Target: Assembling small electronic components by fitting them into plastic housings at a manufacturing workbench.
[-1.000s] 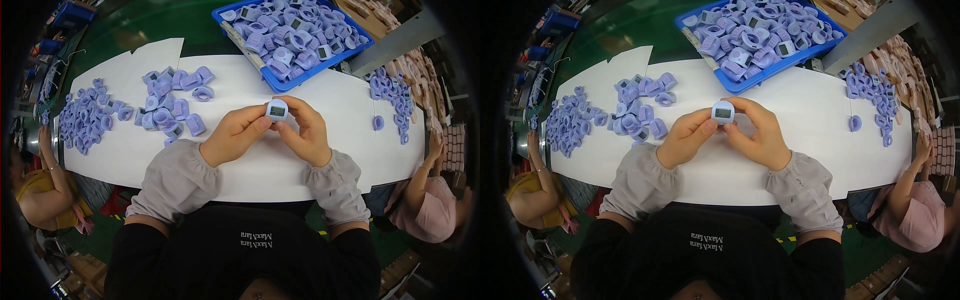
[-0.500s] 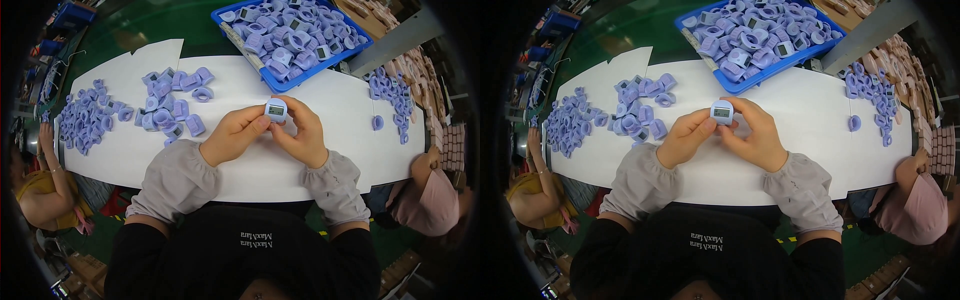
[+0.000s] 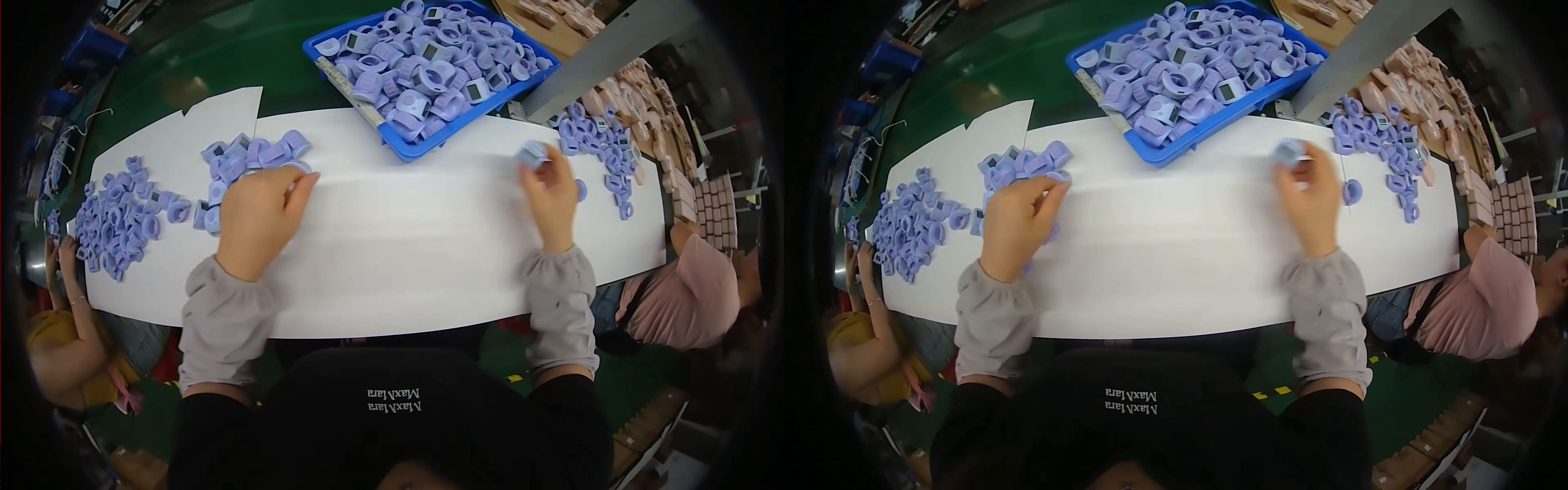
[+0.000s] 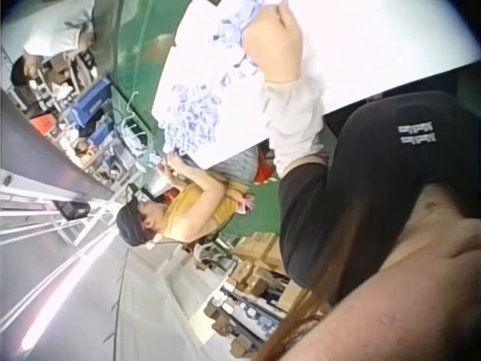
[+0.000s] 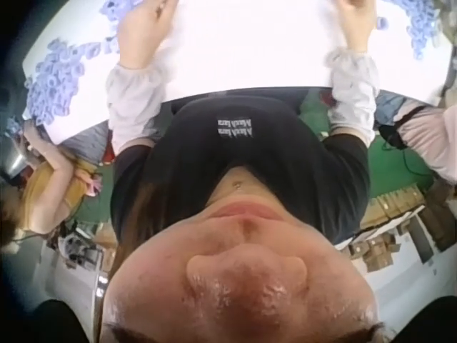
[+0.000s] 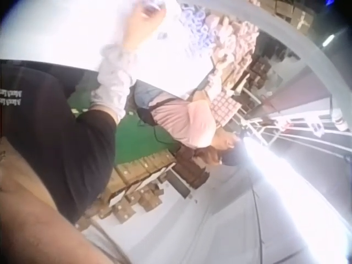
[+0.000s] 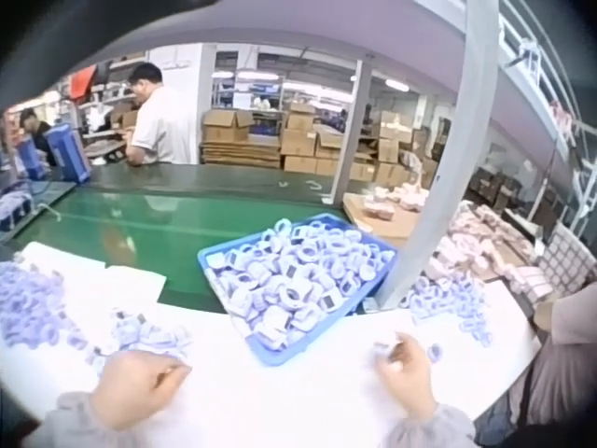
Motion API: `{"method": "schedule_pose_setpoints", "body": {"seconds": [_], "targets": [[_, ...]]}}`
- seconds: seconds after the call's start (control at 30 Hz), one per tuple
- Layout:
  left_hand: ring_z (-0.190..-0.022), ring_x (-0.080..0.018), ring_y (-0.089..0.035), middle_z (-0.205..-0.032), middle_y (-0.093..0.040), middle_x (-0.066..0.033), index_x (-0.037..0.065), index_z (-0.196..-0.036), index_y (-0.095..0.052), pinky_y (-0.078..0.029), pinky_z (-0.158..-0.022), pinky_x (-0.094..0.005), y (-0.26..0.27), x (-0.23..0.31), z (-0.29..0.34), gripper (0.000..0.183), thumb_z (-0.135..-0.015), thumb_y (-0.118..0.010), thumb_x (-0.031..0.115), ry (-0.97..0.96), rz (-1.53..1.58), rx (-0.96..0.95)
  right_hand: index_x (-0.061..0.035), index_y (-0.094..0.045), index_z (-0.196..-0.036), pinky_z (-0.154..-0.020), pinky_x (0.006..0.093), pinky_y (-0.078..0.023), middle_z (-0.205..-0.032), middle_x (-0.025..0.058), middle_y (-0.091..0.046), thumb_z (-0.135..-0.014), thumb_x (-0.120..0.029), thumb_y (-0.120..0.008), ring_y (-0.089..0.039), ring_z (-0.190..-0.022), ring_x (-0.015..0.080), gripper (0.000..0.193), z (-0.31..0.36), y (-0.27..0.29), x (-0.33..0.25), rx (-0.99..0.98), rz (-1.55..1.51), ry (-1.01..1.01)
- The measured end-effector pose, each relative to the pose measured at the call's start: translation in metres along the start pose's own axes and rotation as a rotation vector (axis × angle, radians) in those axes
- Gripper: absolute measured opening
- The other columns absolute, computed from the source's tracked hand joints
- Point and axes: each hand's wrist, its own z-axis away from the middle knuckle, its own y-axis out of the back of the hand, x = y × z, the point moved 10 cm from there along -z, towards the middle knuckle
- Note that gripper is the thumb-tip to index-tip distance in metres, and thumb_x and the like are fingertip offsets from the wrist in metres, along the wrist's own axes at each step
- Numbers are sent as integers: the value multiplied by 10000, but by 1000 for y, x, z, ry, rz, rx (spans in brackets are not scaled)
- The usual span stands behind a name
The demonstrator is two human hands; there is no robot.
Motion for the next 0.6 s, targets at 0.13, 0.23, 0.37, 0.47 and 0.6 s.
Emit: {"method": "schedule_pose_setpoints", "body": {"seconds": [0.13, 0.23, 0.37, 0.47, 0.6], "targets": [[-615, -325, -608, -689, -636, -140, 37, -797, -660, -460, -543, -416, -19, -19, -3, 202, -824, -650, 237, -51, -305, -134, 21, -541, -1206, -712, 225, -472, -1064, 97, -600, -830, -60, -674, -597, -850, 106, 407, -32, 96, 6, 356, 314, -46], [-608, -322, -604, -688, -627, -148, 34, -778, -641, -462, -551, -413, -24, -24, -7, 223, -833, -640, 250, -65, -360, -135, 30, -543, -1206, -710, 223, -471, -1103, 117, -589, -833, -72, -673, -604, -828, 110, 408, -32, 96, -19, 459, 363, 128], [-523, -208, -566, -605, -586, -102, 44, -810, -599, -443, -500, -319, -36, -12, -9, 229, -903, -592, 253, 123, 285, -233, 32, -594, -1131, -731, 245, -481, -1036, 126, -638, -871, -22, -602, -625, -843, 154, 265, -9, 14, -78, 146, 48, 309], [-493, -71, -470, -561, -503, 17, 70, -865, -543, -354, -459, -215, -68, 21, 6, 245, -977, -491, 281, 487, 950, -524, 31, -655, -994, -740, 281, -491, -956, 144, -665, -840, -33, -614, -654, -808, 186, 171, 16, -70, -150, -400, -85, 385], [-455, -64, -427, -552, -483, 27, 94, -886, -525, -316, -433, -192, -88, 33, 7, 204, -982, -479, 268, 478, 1278, -524, 5, -614, -1138, -771, 270, -483, -1036, 118, -648, -845, -85, -642, -631, -886, 171, 308, 33, -129, -147, -599, -236, 217]]}}
